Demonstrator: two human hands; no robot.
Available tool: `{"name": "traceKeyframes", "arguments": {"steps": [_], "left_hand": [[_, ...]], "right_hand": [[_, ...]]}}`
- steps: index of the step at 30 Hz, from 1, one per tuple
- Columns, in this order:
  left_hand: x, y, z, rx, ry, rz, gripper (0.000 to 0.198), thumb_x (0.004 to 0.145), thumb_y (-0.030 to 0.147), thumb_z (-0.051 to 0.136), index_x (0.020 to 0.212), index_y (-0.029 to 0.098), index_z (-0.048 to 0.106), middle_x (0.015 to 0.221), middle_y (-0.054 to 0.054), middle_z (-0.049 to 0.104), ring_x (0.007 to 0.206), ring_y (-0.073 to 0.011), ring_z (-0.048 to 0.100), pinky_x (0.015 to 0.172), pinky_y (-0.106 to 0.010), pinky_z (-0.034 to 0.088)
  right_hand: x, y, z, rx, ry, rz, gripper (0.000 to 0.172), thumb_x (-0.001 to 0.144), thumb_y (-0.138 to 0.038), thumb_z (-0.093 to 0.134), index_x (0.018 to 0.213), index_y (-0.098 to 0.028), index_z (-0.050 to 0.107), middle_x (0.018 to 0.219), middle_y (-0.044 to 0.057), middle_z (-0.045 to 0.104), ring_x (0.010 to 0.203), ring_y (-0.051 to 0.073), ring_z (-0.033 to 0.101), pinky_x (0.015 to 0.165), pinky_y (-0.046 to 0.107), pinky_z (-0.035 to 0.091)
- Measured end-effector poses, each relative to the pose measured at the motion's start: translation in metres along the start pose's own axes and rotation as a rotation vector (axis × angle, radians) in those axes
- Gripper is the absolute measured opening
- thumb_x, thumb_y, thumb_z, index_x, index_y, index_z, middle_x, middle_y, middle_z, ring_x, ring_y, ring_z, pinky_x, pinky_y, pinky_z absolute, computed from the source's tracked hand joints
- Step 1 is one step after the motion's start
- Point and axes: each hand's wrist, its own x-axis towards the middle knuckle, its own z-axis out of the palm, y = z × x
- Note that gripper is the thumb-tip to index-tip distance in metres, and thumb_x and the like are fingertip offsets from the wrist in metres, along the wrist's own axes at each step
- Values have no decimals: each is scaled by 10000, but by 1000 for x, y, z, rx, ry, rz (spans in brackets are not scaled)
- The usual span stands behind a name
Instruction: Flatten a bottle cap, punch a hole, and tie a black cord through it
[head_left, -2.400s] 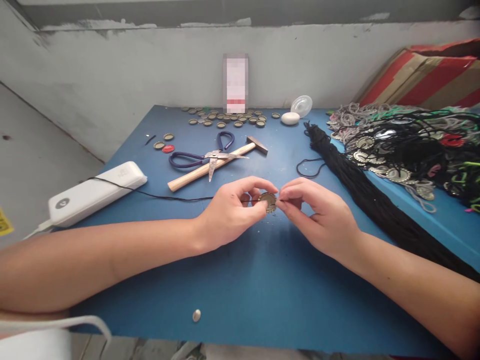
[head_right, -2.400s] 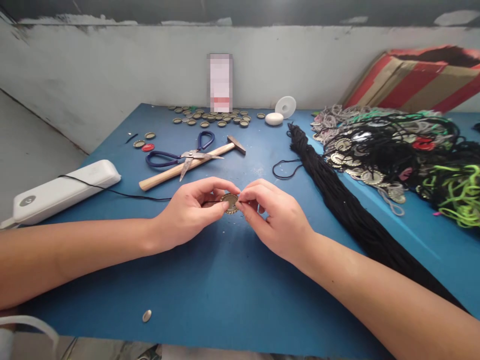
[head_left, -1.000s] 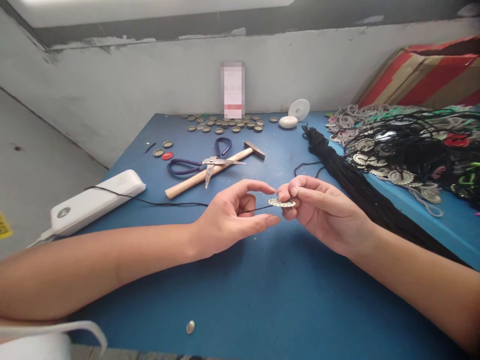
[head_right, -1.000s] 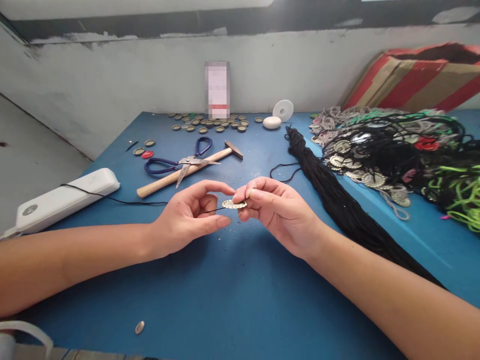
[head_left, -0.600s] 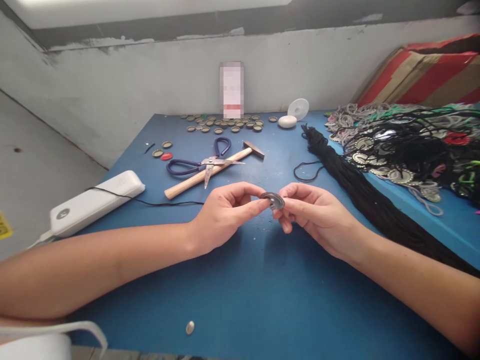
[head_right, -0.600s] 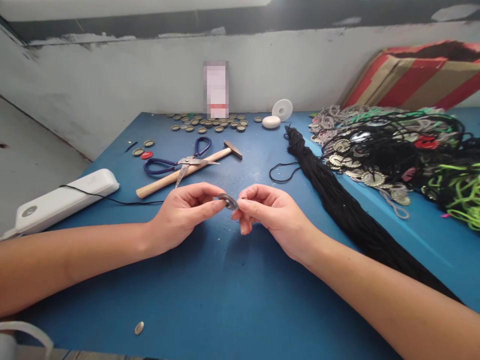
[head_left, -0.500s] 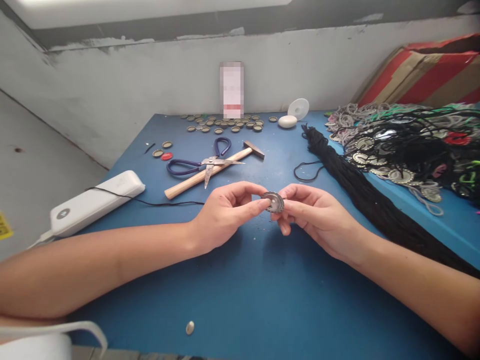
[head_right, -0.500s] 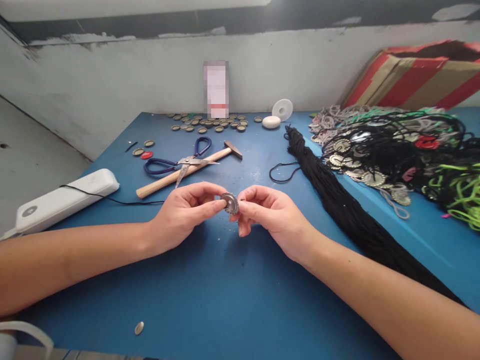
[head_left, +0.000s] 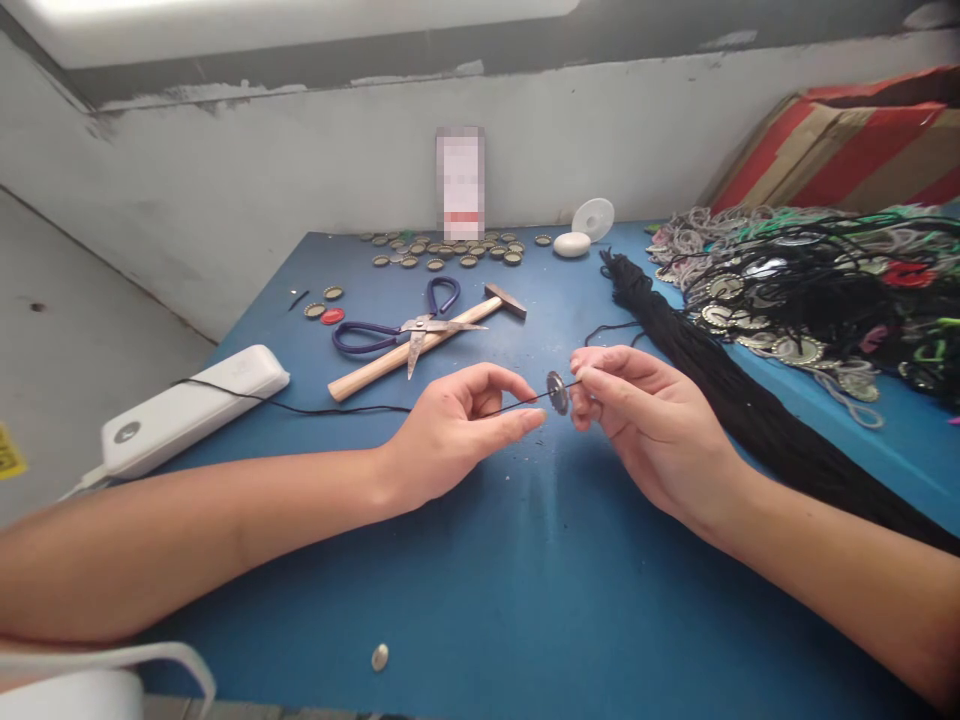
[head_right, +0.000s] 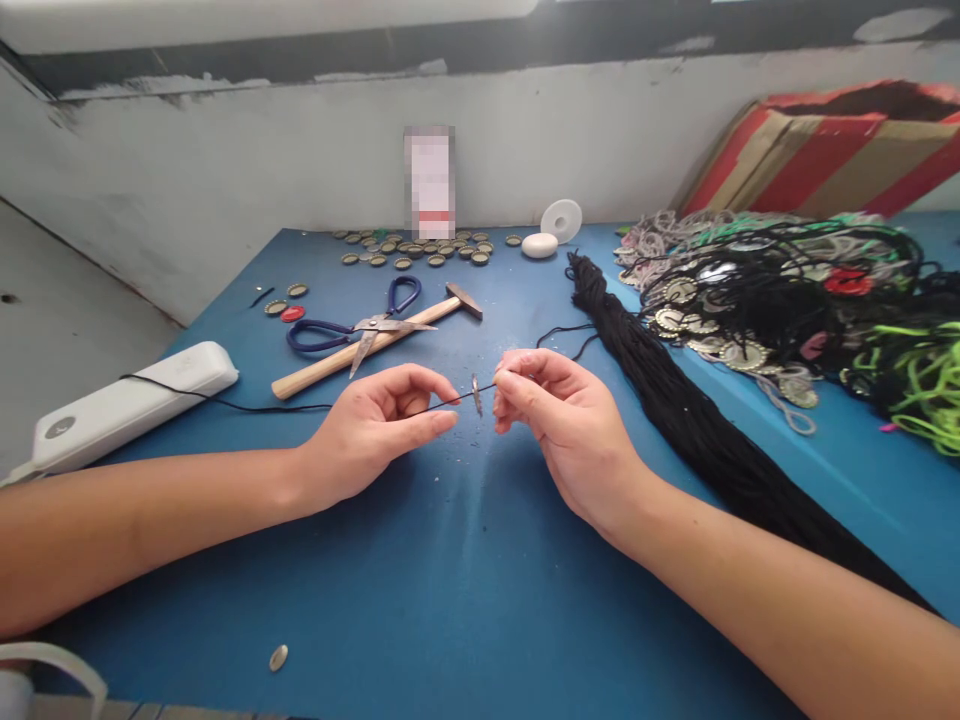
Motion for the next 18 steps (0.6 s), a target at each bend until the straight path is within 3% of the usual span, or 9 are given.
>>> {"name": "traceKeyframes", "arguments": {"steps": [4, 12, 18], "left_hand": [[1, -1, 0, -4, 46, 36, 292, 884, 424, 763, 979, 159, 687, 665, 53, 449, 584, -73, 344, 530, -222, 303], [0, -1, 2, -70, 83, 82, 285, 853, 410, 796, 884, 149, 688, 714, 10, 567, 607, -77, 403, 533, -223, 328], [0, 1, 1, -29, 52, 49, 347, 860, 438, 794, 1032, 163, 672, 560, 99, 331, 514, -63, 283, 479, -220, 255]], "right_hand": [[-2, 0, 1, 1, -30, 4, 160, 785, -346, 847, 748, -243, 731, 787, -21, 656, 603, 84, 579, 628, 270, 543], [-4, -5, 3, 15, -62, -6, 149, 808, -370, 821, 758, -255, 740, 869, -2, 724, 602, 99, 588, 647, 297, 578], [-3, -4, 0, 29, -66, 51, 150, 817, -358, 810, 754, -257, 719, 909, -5, 741, 550, 83, 556, 603, 287, 564]]}}
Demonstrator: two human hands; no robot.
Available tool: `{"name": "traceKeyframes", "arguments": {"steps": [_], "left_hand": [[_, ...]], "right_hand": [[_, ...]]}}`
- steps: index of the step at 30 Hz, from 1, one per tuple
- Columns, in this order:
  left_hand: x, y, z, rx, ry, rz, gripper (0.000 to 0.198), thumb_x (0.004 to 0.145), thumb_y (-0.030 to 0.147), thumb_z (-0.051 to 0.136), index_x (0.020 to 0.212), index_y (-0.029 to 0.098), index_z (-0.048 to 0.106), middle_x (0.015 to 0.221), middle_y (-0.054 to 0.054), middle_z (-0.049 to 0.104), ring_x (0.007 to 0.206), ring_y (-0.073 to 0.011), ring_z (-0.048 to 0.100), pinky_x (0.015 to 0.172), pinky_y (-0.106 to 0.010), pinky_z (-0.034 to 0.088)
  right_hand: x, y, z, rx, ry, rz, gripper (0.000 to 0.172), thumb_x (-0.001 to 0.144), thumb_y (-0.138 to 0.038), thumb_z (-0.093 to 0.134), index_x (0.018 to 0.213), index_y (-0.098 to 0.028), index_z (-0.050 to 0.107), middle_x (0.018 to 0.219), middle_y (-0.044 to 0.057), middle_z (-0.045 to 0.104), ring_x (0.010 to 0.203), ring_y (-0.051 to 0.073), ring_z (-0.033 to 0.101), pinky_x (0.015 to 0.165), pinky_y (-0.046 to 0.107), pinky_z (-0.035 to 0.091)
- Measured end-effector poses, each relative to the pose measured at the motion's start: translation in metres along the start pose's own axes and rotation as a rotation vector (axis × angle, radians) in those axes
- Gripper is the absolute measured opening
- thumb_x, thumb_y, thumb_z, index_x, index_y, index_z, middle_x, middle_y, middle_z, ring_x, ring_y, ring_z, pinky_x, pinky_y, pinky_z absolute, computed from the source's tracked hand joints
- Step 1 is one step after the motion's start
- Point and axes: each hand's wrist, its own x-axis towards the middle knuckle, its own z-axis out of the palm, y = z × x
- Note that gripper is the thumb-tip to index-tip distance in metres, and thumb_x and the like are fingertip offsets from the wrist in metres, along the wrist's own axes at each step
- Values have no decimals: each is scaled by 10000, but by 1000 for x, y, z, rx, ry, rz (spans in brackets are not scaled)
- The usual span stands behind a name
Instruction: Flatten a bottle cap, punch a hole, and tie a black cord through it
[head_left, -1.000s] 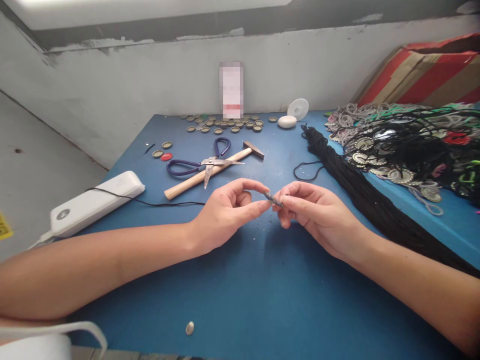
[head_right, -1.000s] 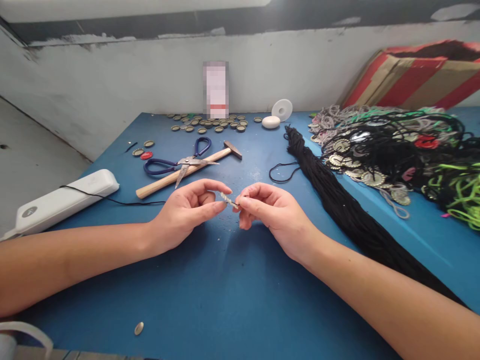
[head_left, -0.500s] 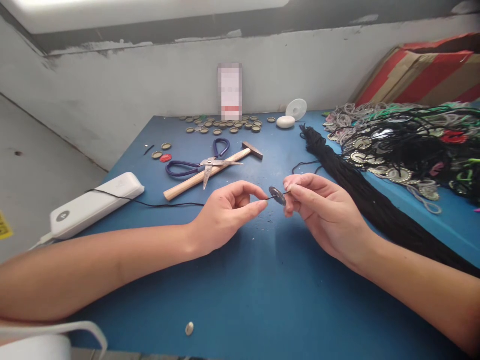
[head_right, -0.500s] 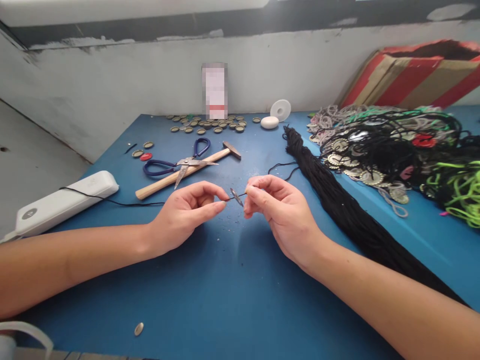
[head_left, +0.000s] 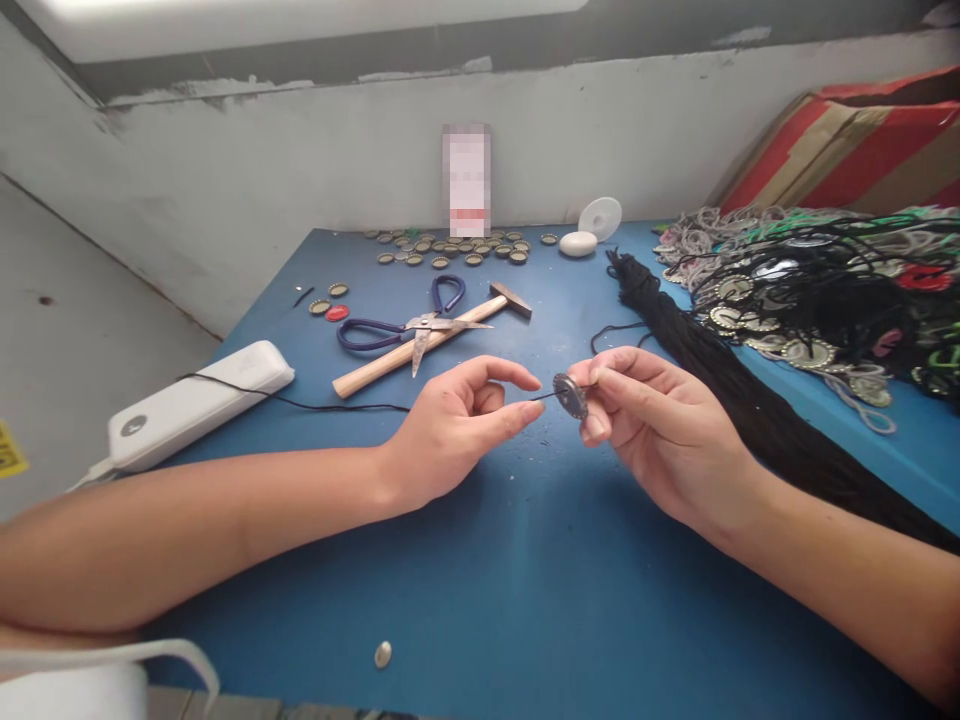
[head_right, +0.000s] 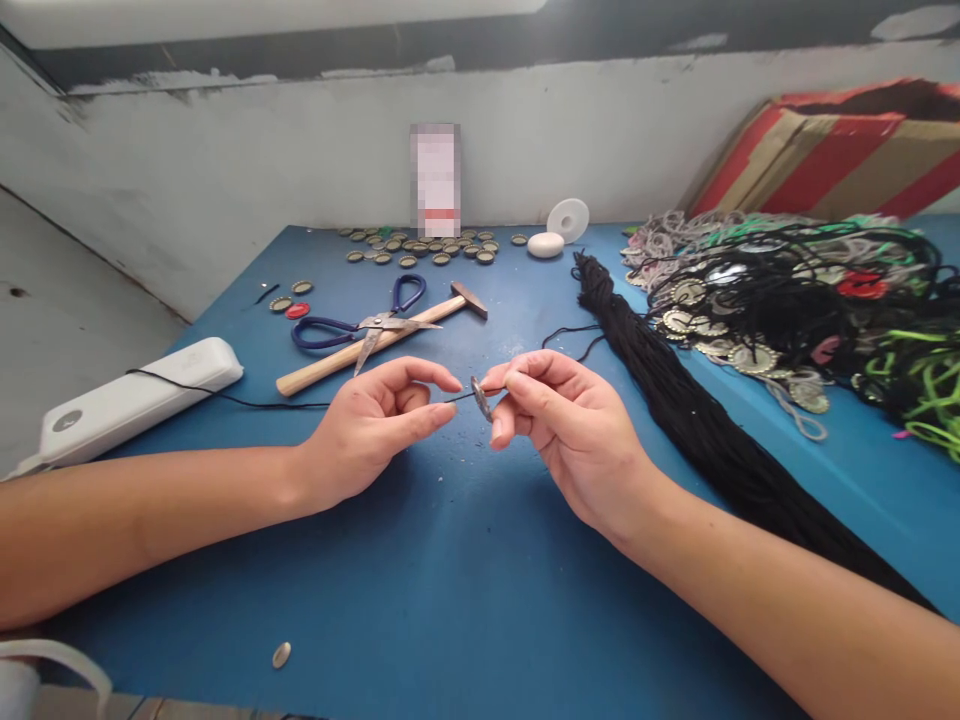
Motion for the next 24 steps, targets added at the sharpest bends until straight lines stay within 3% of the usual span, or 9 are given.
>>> {"name": "traceKeyframes", "arguments": {"steps": [7, 15, 20, 24], "left_hand": [[0, 3, 1, -14, -50, -13, 440, 786, 363, 842, 1114, 160, 631, 553, 117, 318, 504, -59, 277, 462, -210, 246], [-1, -1, 1, -26, -89, -24, 444, 811, 380, 835, 1145, 168, 634, 594, 86, 404, 551, -77, 364, 514, -217, 348], [0, 0, 1, -28, -43, 0, 356, 848, 386, 804, 1058, 162, 623, 560, 99, 369, 524, -63, 324, 490, -202, 289], [3, 0, 1, -71, -39, -19, 270, 840, 307, 758, 982, 166, 575, 568, 105, 374, 506, -55, 320, 476, -197, 272]], "right_hand": [[0, -1, 0, 13, -60, 59, 154, 843, -335, 784, 748, -242, 706, 893, 10, 774, 674, 116, 674, 732, 308, 609], [-2, -1, 0, 47, -167, 131, 154, 888, -344, 747, 793, -252, 667, 964, 28, 831, 834, 177, 768, 867, 379, 613], [-1, 1, -2, 28, -127, 67, 134, 902, -347, 729, 816, -261, 672, 995, 20, 821, 854, 173, 756, 854, 364, 608], [1, 1, -4, 12, 3, -29, 126, 898, -332, 736, 804, -267, 683, 939, 2, 784, 758, 138, 708, 823, 334, 602]]}}
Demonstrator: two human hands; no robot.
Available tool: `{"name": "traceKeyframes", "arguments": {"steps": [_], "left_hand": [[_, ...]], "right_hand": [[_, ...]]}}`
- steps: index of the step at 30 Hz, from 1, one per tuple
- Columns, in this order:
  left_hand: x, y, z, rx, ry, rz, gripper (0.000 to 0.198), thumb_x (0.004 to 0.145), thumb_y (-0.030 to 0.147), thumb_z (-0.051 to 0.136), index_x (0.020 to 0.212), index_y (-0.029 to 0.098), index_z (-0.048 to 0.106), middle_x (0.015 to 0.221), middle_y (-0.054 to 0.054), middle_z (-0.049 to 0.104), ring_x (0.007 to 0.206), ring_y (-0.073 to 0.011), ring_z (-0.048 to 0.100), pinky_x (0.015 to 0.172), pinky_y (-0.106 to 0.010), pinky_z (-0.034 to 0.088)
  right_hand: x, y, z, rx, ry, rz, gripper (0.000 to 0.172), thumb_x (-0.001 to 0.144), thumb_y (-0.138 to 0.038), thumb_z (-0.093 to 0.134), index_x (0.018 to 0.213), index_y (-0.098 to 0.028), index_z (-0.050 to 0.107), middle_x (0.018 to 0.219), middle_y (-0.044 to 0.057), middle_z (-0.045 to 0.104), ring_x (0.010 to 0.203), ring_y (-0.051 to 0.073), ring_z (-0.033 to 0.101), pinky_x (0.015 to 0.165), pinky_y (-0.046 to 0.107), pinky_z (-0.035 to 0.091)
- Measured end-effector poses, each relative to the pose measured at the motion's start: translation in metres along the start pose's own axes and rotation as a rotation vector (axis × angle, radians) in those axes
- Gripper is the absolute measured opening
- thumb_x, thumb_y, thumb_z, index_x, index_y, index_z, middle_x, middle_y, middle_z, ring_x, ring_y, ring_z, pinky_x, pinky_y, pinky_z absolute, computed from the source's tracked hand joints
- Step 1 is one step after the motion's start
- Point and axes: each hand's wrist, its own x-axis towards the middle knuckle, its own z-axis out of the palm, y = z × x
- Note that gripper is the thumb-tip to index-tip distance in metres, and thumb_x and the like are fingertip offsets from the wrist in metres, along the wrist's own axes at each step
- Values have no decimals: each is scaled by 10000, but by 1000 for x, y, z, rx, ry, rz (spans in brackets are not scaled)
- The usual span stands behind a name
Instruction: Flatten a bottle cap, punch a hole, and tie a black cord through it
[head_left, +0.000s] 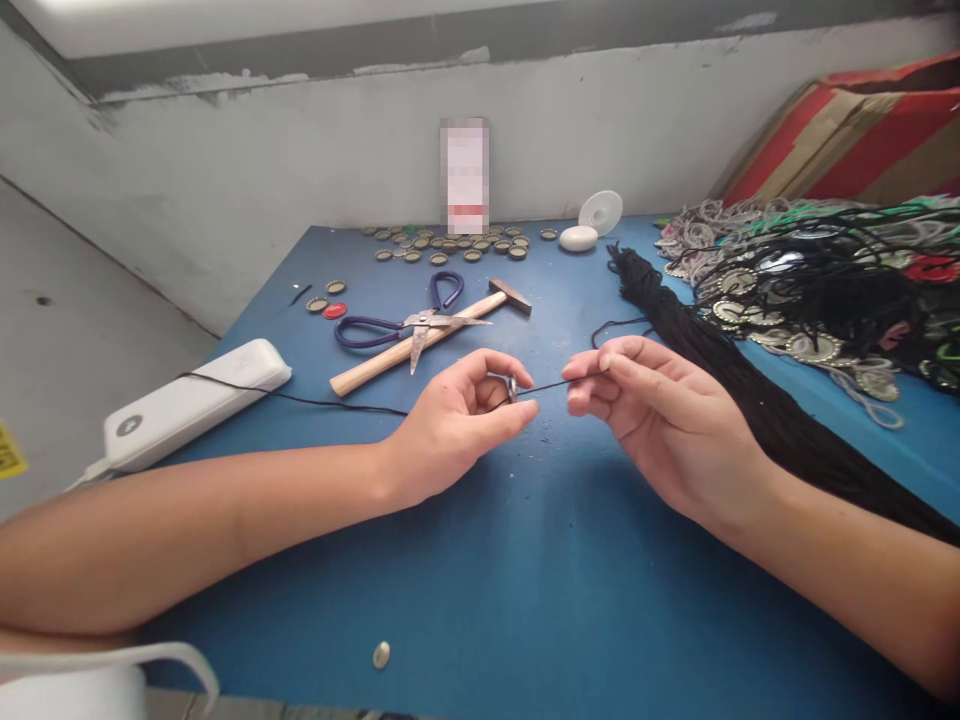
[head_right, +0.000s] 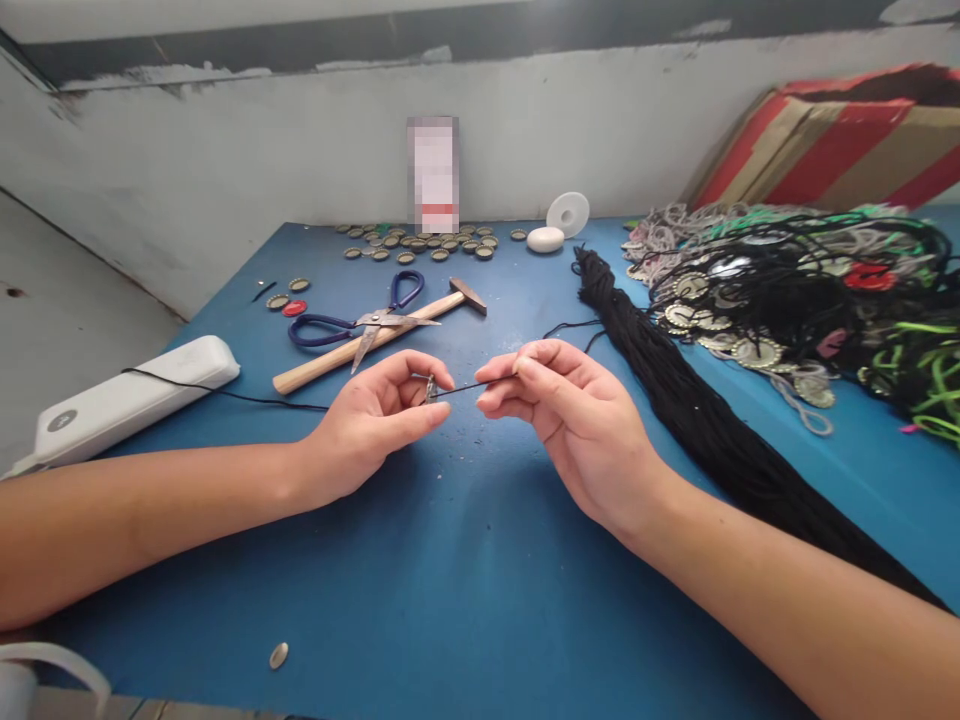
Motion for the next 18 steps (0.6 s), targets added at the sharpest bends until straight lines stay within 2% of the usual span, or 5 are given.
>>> {"name": "traceKeyframes", "arguments": {"steps": [4, 8, 15, 18], "left_hand": [[1, 0, 0, -28, 19, -17, 195, 773, 190, 696, 892, 176, 542, 633, 78, 473, 545, -57, 416, 513, -190, 344], [2, 1, 1, -41, -17, -14, 159, 763, 168, 691, 892, 152, 600, 716, 34, 575, 649, -85, 553, 620, -213, 461], [0, -2, 2, -11, -60, -8, 260, 831, 363, 790, 888, 142, 666, 801, -21, 663, 752, -131, 626, 710, -263, 522], [-1, -4, 0, 139, -59, -24, 311, 857, 393, 765, 1054, 157, 712, 932, -53, 707, 757, -137, 631, 650, -255, 503]], "right_hand": [[2, -2, -3, -1, 74, -58, 150, 915, -311, 714, 774, -271, 679, 893, -16, 743, 691, 107, 652, 733, 278, 576], [0, -2, -2, -50, 25, -39, 131, 864, -314, 756, 756, -260, 706, 924, 0, 736, 635, 100, 616, 668, 281, 556], [-4, 0, 2, -93, -50, -37, 128, 809, -317, 803, 710, -265, 741, 849, -2, 729, 662, 101, 624, 674, 266, 537], [-1, 1, 0, -125, -52, -72, 150, 803, -344, 806, 686, -271, 746, 747, 1, 700, 692, 127, 624, 660, 274, 533]]}}
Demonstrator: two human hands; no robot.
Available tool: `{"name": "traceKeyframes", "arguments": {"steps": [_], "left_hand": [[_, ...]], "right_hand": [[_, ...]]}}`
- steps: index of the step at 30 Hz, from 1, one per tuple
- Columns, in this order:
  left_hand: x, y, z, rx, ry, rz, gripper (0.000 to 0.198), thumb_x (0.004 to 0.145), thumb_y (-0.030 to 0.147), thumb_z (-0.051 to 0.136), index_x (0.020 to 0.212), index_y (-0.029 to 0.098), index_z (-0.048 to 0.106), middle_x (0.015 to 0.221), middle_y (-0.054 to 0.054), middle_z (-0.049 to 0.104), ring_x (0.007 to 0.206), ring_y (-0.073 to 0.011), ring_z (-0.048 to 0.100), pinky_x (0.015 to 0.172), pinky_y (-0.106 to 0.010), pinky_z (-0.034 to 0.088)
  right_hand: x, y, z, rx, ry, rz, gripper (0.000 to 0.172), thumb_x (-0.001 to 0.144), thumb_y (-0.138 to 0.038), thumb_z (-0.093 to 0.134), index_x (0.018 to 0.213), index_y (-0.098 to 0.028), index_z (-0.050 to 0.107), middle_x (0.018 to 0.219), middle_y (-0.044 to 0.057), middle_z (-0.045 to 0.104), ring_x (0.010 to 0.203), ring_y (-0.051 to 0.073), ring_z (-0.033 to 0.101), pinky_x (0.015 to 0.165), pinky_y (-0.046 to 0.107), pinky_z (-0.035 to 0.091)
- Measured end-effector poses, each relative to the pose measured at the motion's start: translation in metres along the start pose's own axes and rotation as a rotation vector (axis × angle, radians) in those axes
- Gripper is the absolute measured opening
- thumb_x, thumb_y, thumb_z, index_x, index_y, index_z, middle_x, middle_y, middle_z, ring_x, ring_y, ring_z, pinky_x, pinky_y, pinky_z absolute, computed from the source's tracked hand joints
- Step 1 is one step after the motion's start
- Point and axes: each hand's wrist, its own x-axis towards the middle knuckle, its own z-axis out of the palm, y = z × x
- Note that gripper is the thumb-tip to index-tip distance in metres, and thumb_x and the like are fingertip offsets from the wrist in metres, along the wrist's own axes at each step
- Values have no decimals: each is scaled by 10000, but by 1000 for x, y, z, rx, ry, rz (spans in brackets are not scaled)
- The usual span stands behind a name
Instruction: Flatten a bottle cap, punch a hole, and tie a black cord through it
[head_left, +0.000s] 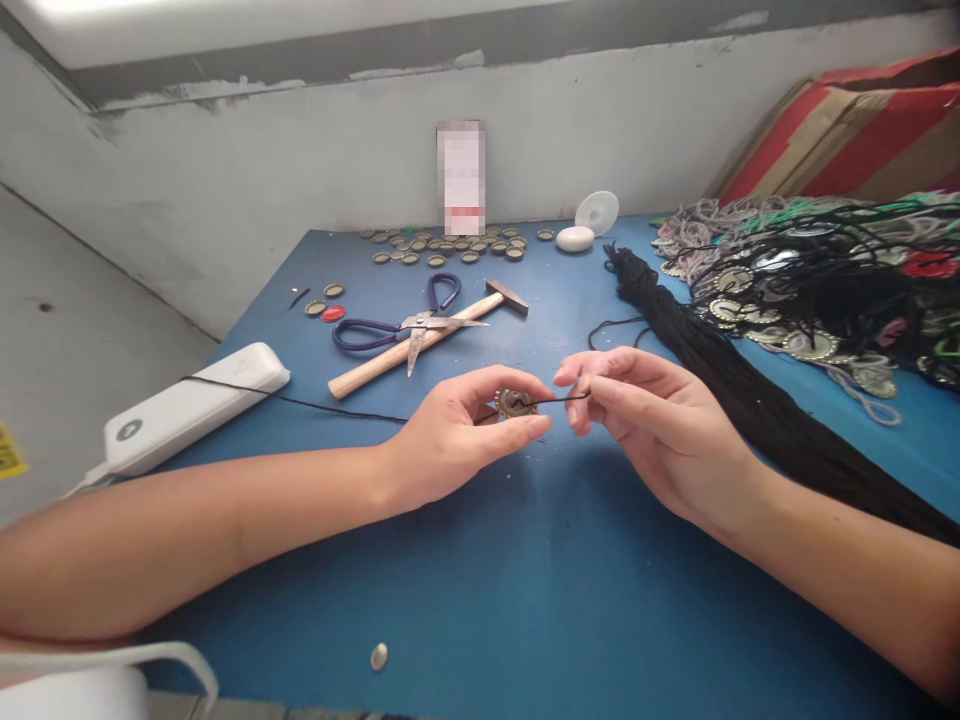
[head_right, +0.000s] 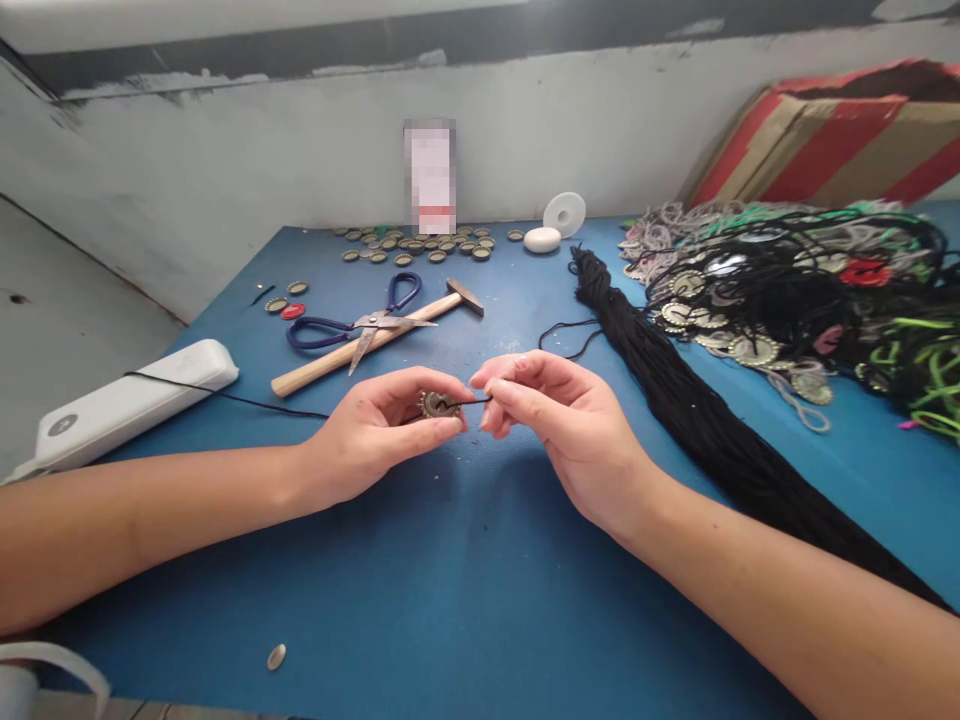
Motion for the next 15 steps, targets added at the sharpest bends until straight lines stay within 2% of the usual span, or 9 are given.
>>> {"name": "traceKeyframes", "arguments": {"steps": [2, 4, 6, 8, 9, 10, 12, 14, 15], "left_hand": [[-1, 0, -1, 146, -2, 33, 317, 869, 369, 744, 1122, 179, 735, 1124, -89, 709, 868, -166, 670, 696, -272, 531], [-1, 1, -3, 263, 10, 118, 283, 867, 351, 744, 1106, 200, 761, 1328, -112, 655, 1150, -237, 659, 919, -335, 553], [-2, 2, -4, 350, 49, 193, 276, 860, 354, 758, 1104, 227, 768, 1471, -105, 582, 1407, -293, 510, 1163, -431, 431], [-4, 4, -4, 402, 113, 226, 288, 848, 355, 777, 1109, 234, 751, 1529, -99, 545, 1498, -317, 402, 1243, -501, 327], [-4, 4, -3, 401, 142, 234, 281, 843, 345, 784, 1094, 228, 737, 1523, -101, 552, 1482, -315, 418, 1226, -504, 349], [-5, 5, -2, 369, 155, 242, 267, 843, 333, 784, 1074, 216, 720, 1492, -109, 577, 1413, -300, 494, 1169, -478, 421], [-6, 4, 0, 209, 107, 229, 255, 863, 316, 768, 1062, 191, 670, 1368, -122, 649, 1077, -213, 682, 921, -367, 574], [-6, 3, 2, -1, -22, 164, 271, 892, 319, 742, 1086, 176, 618, 1184, -105, 706, 695, -108, 668, 642, -273, 579], [-6, 2, 3, -93, -89, 116, 292, 899, 328, 738, 1101, 171, 597, 1088, -86, 718, 584, -82, 629, 558, -251, 557]], "right_hand": [[1, 0, -1, -29, 4, -33, 140, 787, -351, 818, 687, -279, 750, 711, -10, 685, 652, 124, 601, 631, 280, 522], [0, 1, 0, -71, 12, -65, 118, 783, -334, 822, 702, -283, 753, 709, -19, 683, 613, 115, 576, 596, 280, 506], [-1, 0, 1, -127, 19, -100, 96, 786, -294, 819, 716, -281, 755, 699, -27, 675, 579, 104, 549, 537, 267, 472], [-3, 0, 2, -190, 20, -141, 87, 798, -250, 804, 729, -275, 757, 684, -33, 664, 540, 90, 517, 478, 255, 422], [-4, 0, 3, -222, 18, -166, 85, 803, -230, 796, 739, -273, 760, 683, -34, 665, 527, 85, 506, 458, 252, 399], [-5, 1, 4, -256, 13, -193, 87, 803, -209, 789, 748, -272, 765, 684, -34, 669, 523, 83, 503, 454, 252, 390], [-7, 2, 5, -324, -9, -254, 102, 798, -172, 776, 764, -268, 776, 660, -35, 670, 526, 86, 515, 476, 260, 406], [-7, 3, 6, -387, -40, -310, 112, 793, -155, 764, 779, -264, 781, 627, -40, 665, 525, 93, 535, 501, 269, 435], [-8, 3, 6, -415, -55, -330, 104, 799, -159, 756, 783, -260, 777, 621, -41, 669, 520, 96, 544, 506, 272, 448]]}}
